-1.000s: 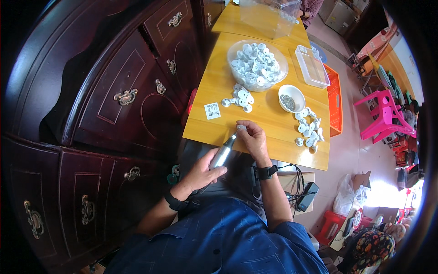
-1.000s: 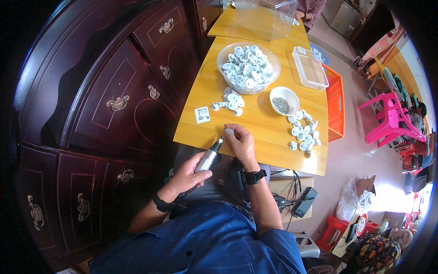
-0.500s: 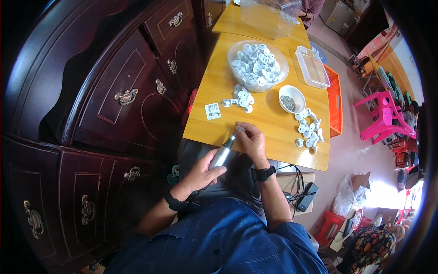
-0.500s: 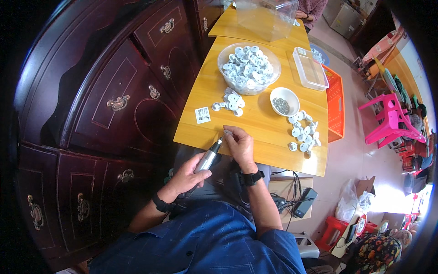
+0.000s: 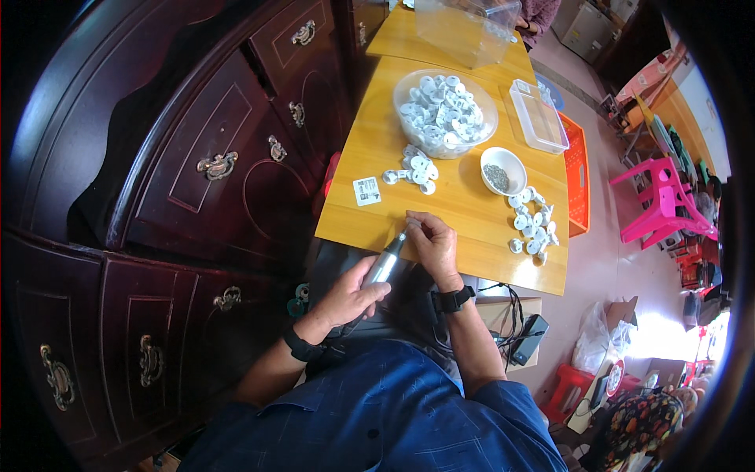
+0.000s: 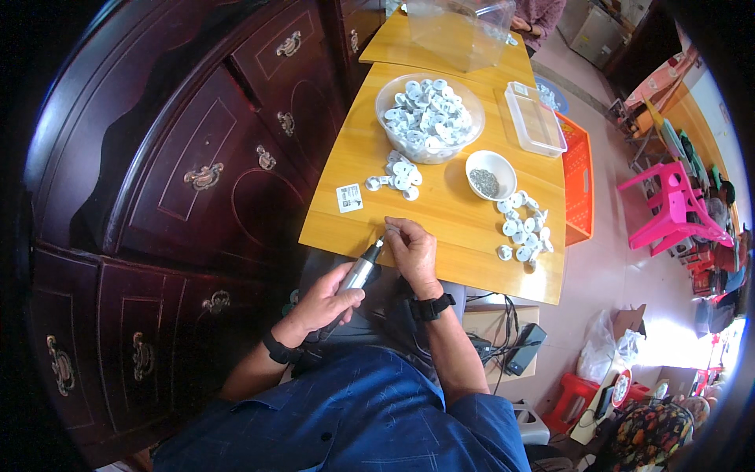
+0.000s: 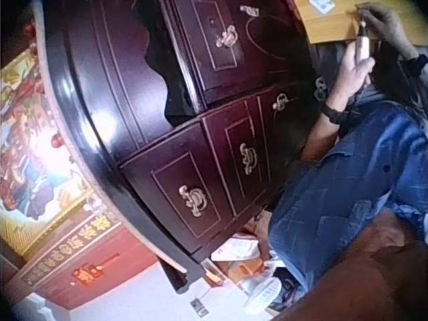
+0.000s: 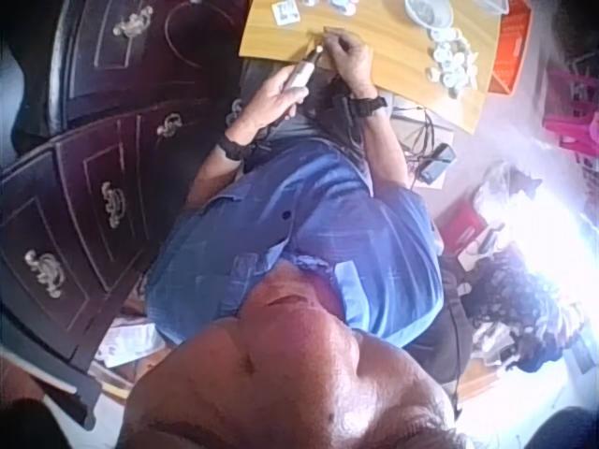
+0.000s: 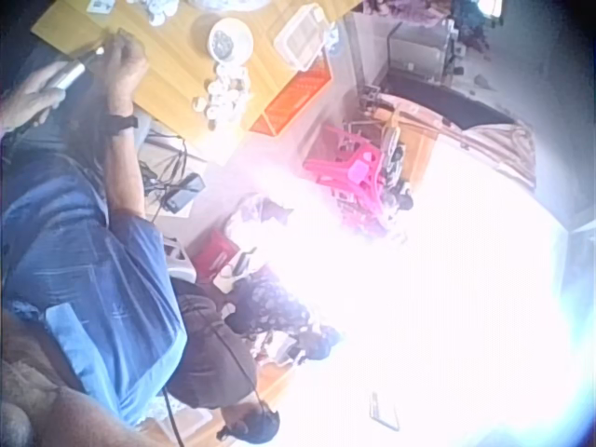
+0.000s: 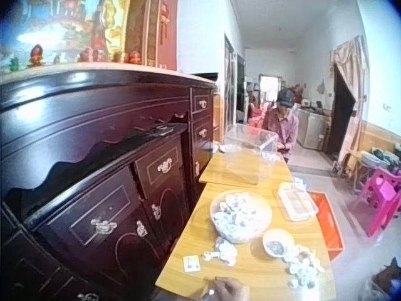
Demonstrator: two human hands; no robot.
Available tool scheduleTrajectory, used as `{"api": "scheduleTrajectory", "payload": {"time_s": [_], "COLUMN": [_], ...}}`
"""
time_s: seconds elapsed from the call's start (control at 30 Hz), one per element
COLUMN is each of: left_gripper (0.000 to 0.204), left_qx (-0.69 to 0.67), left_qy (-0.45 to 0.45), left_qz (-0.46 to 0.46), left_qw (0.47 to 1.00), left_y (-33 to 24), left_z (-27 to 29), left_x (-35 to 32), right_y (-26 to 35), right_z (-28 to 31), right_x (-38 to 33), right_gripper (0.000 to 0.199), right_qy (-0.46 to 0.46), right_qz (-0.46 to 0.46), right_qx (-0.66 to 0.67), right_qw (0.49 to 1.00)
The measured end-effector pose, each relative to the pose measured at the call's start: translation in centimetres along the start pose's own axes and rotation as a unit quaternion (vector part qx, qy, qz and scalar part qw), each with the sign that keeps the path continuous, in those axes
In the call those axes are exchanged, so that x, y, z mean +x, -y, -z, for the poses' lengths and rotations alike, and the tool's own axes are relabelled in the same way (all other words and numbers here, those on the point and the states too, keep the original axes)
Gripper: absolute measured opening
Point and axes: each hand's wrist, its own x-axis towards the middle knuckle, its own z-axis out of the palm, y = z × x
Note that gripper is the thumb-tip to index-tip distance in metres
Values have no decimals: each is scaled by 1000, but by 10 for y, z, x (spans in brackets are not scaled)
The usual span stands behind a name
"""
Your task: The person picks up a screw from a bowl, places it into a white plastic component, and uses a power screwdriver to drive the screw into the part. This process is repeated with several more components throughout the video.
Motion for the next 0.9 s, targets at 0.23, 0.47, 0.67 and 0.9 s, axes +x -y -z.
{"api": "scheduleTrajectory", "payload": {"time_s": [0.23,0.47,0.67,0.9], "left_gripper": [49,49,52,51], "left_qx": [-18,-75,-68,-66], "left_qy": [6,19,25,4], "left_qz": [2,21,9,14], "left_qw": [1000,997,997,998], "left_y": [1,3,4,10], "left_z": [0,2,1,3], "left_x": [2,4,4,-3], "right_y": [-2,9,2,6], "right_z": [1,2,14,87], "right_x": [0,0,3,14], "right_gripper": [20,19,16,10], "right_qy": [5,5,8,-45], "right_qz": [-1,-33,-104,93], "right_qx": [-9,10,108,-294], "right_qw": [1000,999,989,950]}}
